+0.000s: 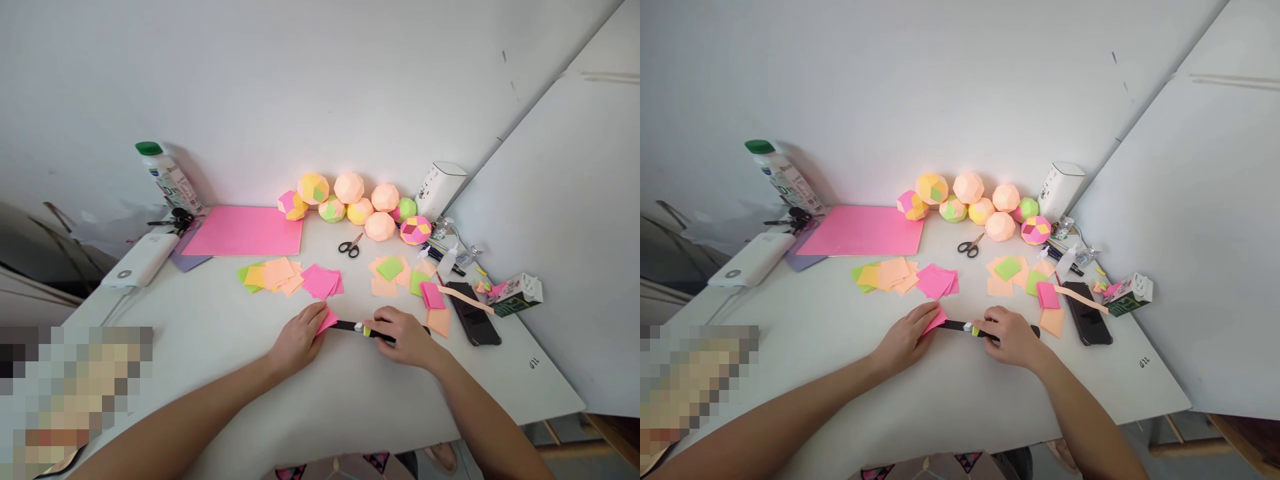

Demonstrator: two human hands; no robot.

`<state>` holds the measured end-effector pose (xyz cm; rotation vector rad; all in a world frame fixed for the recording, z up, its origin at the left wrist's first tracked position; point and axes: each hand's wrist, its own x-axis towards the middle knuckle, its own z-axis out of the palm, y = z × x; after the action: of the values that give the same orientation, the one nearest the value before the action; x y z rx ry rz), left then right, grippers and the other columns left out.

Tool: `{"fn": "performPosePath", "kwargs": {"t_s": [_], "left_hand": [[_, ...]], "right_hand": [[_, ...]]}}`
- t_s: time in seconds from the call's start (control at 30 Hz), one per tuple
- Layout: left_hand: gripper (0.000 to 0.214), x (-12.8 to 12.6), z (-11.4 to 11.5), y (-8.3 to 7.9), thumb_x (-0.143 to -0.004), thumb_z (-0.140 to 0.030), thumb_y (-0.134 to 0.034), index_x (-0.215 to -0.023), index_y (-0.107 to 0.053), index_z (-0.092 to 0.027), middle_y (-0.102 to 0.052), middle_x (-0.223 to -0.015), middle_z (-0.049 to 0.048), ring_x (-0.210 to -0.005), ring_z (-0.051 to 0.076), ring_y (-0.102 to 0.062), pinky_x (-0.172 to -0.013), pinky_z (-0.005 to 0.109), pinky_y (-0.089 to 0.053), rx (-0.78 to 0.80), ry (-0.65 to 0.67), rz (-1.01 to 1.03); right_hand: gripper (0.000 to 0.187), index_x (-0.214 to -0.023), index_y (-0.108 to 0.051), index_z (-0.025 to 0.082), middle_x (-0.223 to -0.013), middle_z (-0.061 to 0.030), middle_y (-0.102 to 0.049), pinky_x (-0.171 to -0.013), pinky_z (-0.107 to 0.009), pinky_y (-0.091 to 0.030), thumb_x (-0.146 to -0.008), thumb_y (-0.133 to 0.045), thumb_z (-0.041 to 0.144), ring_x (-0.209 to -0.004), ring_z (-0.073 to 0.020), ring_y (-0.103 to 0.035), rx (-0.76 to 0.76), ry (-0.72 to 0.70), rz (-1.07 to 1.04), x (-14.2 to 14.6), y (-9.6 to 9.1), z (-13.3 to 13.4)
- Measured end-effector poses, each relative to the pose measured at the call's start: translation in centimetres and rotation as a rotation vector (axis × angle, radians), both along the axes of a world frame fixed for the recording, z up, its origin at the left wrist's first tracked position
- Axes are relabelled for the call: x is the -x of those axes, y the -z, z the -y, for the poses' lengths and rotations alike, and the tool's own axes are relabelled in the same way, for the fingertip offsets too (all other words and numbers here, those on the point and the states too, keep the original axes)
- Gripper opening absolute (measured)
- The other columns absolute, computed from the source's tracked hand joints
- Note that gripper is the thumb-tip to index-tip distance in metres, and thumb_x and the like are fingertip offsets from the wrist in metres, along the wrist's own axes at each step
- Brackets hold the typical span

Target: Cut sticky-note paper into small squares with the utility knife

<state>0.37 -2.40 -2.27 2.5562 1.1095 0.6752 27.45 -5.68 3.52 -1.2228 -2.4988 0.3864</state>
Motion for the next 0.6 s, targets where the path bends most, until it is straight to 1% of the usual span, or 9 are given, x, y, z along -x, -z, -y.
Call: {"fn": "performPosePath", "kwargs": {"t_s": [0.07, 0.13, 0.2, 0.3, 0.37, 0.4, 0.5, 0.53, 0.6], "left_hand": [[0.041, 0.2, -0.3, 0.3, -0.089, -0.015, -0.035, -0.127, -0.051, -0.019, -0.058, -0.127, 0.0106, -0.117, 0.022, -0.056, -0.094, 0.039, -0.054, -0.019, -0.011, 0.059], [0.044, 0.5, -0.7, 0.4, -0.089, -0.013, -0.035, -0.13, -0.05, -0.021, -0.059, -0.125, 0.0093, -0.116, 0.022, -0.057, -0.095, 0.041, -0.054, -0.053, -0.039, 0.108], [0.048, 0.8, -1.3, 0.1, -0.088, -0.012, -0.036, -0.134, -0.046, -0.023, -0.059, -0.125, 0.0091, -0.118, 0.024, -0.056, -0.096, 0.046, -0.052, -0.124, -0.077, 0.145], [0.053, 0.7, -2.8, -0.7, -0.089, -0.01, -0.033, -0.14, -0.04, -0.023, -0.057, -0.129, 0.0093, -0.127, 0.026, -0.048, -0.101, 0.052, -0.046, -0.258, -0.139, 0.162], [0.052, 0.1, -4.0, -0.9, -0.09, -0.011, -0.032, -0.141, -0.038, -0.02, -0.053, -0.135, 0.0114, -0.134, 0.027, -0.04, -0.105, 0.053, -0.041, -0.3, -0.186, 0.114], [0.051, -0.2, -4.6, -0.8, -0.091, -0.014, -0.033, -0.141, -0.038, -0.016, -0.049, -0.14, 0.0137, -0.137, 0.028, -0.034, -0.108, 0.053, -0.037, -0.302, -0.194, 0.049], [0.054, -1.5, -5.8, 0.1, -0.091, -0.034, -0.043, -0.137, -0.042, -0.006, -0.033, -0.149, 0.0216, -0.141, 0.039, -0.021, -0.111, 0.062, -0.022, -0.293, -0.197, -0.188], [0.057, -1.8, -5.9, 0.4, -0.09, -0.039, -0.045, -0.134, -0.045, -0.003, -0.033, -0.148, 0.0247, -0.14, 0.041, -0.021, -0.111, 0.061, -0.023, -0.291, -0.177, -0.23], [0.053, -2.1, -5.9, 0.9, -0.091, -0.037, -0.046, -0.13, -0.049, -0.001, -0.032, -0.148, 0.0258, -0.139, 0.042, -0.023, -0.111, 0.06, -0.024, -0.332, -0.155, -0.234]], "right_hand": [[0.041, -0.112, -0.067, 0.022, -0.091, -0.0072, -0.061, -0.068, -0.028, -0.049, -0.077, -0.049, 0.011, -0.082, -0.0176, -0.058, 0.026, 0.036, 0.044, -0.4, -0.2, 0.0], [0.042, -0.113, -0.067, 0.021, -0.091, -0.0072, -0.061, -0.068, -0.028, -0.049, -0.076, -0.049, 0.011, -0.082, -0.0179, -0.059, 0.069, 0.07, 0.11, -0.9, -0.3, -0.1], [0.044, -0.113, -0.067, 0.021, -0.092, -0.007, -0.062, -0.07, -0.029, -0.049, -0.075, -0.05, 0.01, -0.082, -0.0182, -0.059, 0.104, 0.083, 0.151, -1.1, -0.4, -0.1], [0.046, -0.114, -0.067, 0.023, -0.092, -0.0061, -0.062, -0.071, -0.028, -0.049, -0.074, -0.05, 0.01, -0.084, -0.0179, -0.059, 0.124, 0.074, 0.16, -1.0, -0.3, -0.2], [0.047, -0.115, -0.067, 0.024, -0.092, -0.0055, -0.062, -0.07, -0.027, -0.048, -0.073, -0.05, 0.01, -0.083, -0.0176, -0.059, 0.127, 0.065, 0.171, -0.8, -0.3, -0.1], [0.047, -0.115, -0.067, 0.025, -0.092, -0.0054, -0.062, -0.07, -0.027, -0.048, -0.073, -0.05, 0.011, -0.083, -0.0176, -0.059, 0.126, 0.066, 0.178, -0.7, -0.3, -0.1], [0.047, -0.116, -0.066, 0.025, -0.095, -0.0062, -0.062, -0.07, -0.027, -0.047, -0.074, -0.05, 0.011, -0.087, -0.0184, -0.059, 0.114, 0.086, 0.205, -0.4, -0.3, 0.0], [0.047, -0.117, -0.066, 0.024, -0.096, -0.0067, -0.062, -0.071, -0.028, -0.047, -0.075, -0.05, 0.011, -0.089, -0.0189, -0.058, 0.108, 0.096, 0.218, -0.3, -0.3, 0.1], [0.048, -0.12, -0.064, 0.024, -0.098, -0.0074, -0.061, -0.072, -0.029, -0.047, -0.076, -0.05, 0.012, -0.09, -0.0201, -0.057, 0.102, 0.108, 0.264, -0.1, -0.2, 0.2]]}}
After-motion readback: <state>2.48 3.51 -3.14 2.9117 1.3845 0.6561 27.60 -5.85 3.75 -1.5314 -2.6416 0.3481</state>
